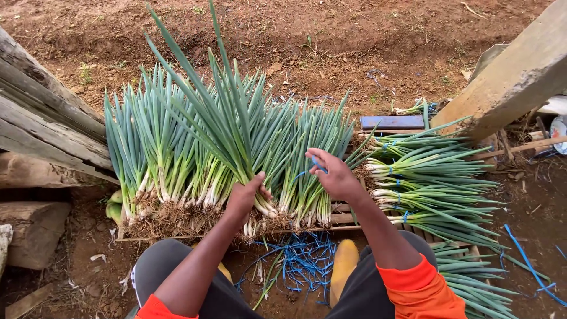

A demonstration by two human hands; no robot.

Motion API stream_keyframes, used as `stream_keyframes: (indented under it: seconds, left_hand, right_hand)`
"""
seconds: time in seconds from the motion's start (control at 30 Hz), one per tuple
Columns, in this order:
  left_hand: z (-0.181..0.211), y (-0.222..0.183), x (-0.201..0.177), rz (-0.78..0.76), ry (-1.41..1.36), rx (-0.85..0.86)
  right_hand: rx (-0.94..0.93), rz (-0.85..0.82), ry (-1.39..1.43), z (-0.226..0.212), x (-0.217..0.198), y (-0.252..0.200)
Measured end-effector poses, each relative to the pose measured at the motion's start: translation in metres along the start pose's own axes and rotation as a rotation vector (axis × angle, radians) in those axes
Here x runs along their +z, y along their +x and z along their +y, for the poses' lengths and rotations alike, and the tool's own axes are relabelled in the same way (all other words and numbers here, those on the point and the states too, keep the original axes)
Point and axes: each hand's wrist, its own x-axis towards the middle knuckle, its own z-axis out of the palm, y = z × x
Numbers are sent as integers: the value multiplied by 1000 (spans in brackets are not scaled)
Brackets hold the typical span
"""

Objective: Bundling green onions using plastic ties

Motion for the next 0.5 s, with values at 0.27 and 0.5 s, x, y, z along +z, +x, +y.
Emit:
stream_keyframes:
  seconds: [0.27,0.5]
  left_hand:
    - [-3,8,9,0,-42,-40]
    - [-20,9,7,-56,13,-18]
  right_hand:
    - [150,-255,-322,-54,0,-25]
    - [369,63,-752,-17,4,-7]
